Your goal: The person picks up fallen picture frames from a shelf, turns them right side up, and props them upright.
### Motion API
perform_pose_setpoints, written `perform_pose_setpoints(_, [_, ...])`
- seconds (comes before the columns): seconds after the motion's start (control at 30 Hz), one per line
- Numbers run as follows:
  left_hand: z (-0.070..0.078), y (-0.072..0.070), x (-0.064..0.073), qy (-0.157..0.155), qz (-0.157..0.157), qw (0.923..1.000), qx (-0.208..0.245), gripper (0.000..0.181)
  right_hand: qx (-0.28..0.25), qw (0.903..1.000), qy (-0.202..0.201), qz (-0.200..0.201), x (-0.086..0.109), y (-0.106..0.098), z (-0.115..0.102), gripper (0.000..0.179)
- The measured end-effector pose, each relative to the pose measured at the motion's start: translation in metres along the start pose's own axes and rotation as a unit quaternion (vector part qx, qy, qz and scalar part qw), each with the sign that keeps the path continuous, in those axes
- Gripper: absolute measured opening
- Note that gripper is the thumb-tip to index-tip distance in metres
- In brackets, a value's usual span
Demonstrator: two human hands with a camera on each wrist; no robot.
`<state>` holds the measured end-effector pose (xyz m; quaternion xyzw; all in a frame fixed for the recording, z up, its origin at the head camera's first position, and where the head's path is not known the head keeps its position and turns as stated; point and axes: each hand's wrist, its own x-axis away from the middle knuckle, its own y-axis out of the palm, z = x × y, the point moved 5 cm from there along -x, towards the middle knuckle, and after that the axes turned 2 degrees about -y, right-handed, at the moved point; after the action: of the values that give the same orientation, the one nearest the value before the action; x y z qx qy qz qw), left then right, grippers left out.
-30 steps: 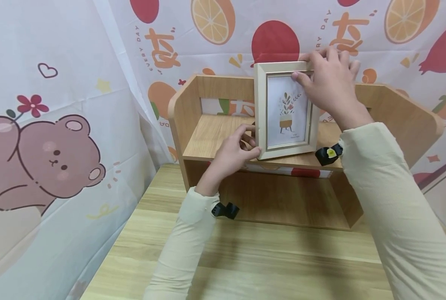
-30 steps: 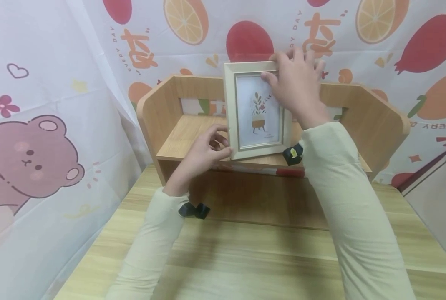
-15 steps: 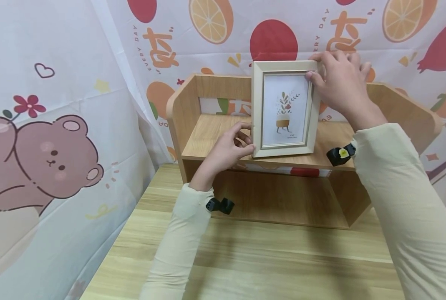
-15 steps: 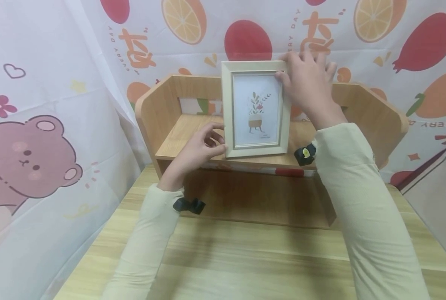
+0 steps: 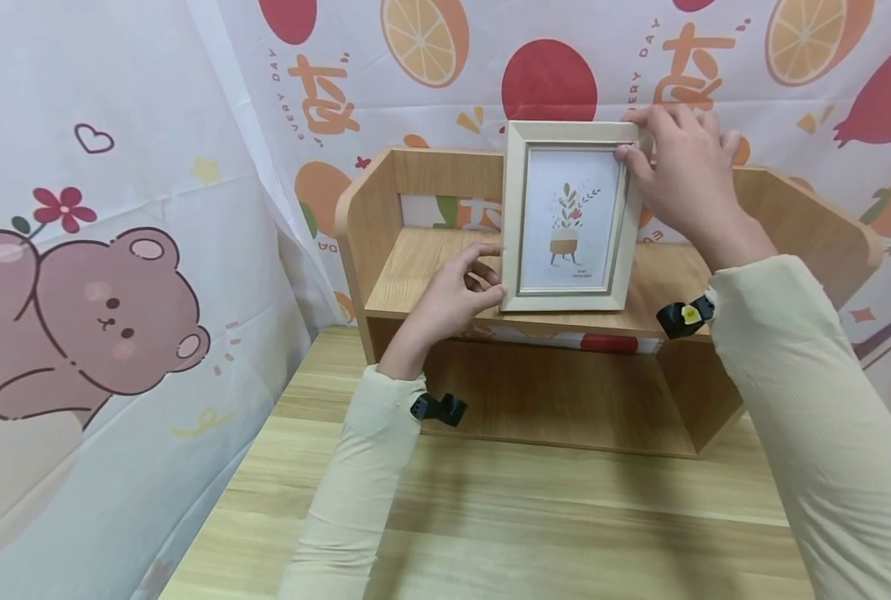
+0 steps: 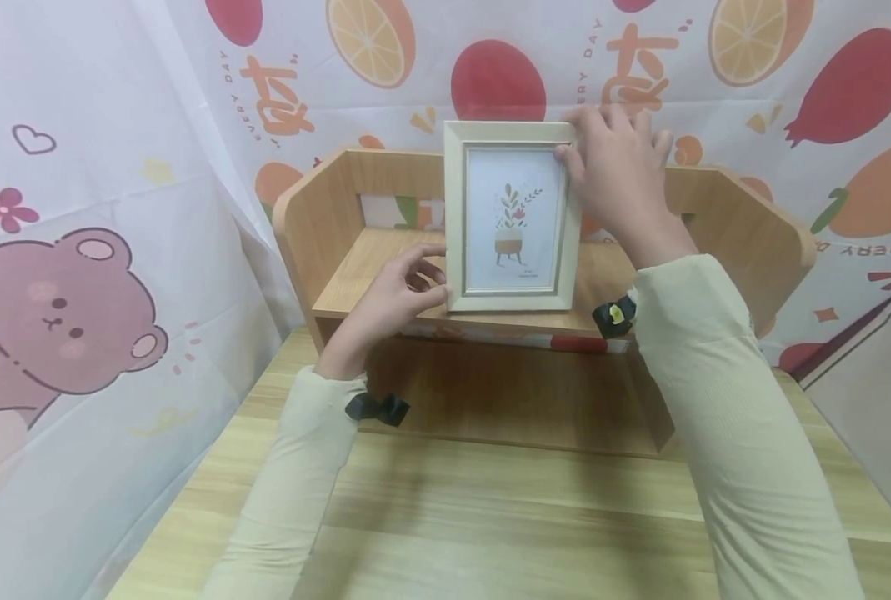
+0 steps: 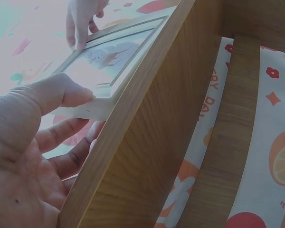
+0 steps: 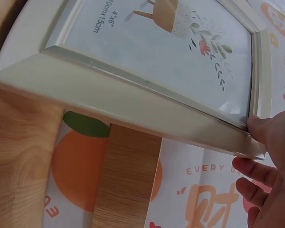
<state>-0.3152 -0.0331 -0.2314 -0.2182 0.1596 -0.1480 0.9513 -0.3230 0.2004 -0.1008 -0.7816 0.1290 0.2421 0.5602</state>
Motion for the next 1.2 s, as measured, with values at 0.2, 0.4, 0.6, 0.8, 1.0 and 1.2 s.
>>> perform_pose_setpoints(0.2, [-0.002, 0.000, 0.000, 0.004, 0.006, 0.9999, -0.008, 0.052, 0.004, 1.0000, 0.002, 0.001, 0.003, 0.000, 0.000, 0.050])
perform_pose_setpoints(0.4, [-0.003, -0.001, 0.001, -0.001, 0.009, 0.9999, -0.010, 0.052, 0.014, 0.9999, 0.000, 0.004, 0.004, -0.001, 0.000, 0.051])
perform_pose_setpoints(0.6, [-0.003, -0.002, 0.001, 0.002, 0.019, 0.9997, -0.012, 0.050, 0.017, 0.9997, -0.010, 0.017, 0.005, -0.001, -0.002, 0.050])
perform_pose_setpoints(0.8, [-0.002, -0.002, 0.001, 0.007, 0.027, 0.9994, -0.018, 0.050, 0.022, 0.9993, -0.016, 0.024, 0.007, -0.001, -0.003, 0.049])
perform_pose_setpoints(1.0, [-0.001, -0.001, 0.001, 0.007, 0.027, 0.9993, -0.024, 0.051, 0.017, 0.9992, -0.015, 0.034, 0.010, 0.003, 0.000, 0.049])
perform_pose_setpoints(1.2, [-0.001, 0.000, 0.001, 0.001, 0.028, 0.9992, -0.029, 0.051, 0.012, 0.9986, -0.023, 0.045, 0.011, 0.003, 0.002, 0.050])
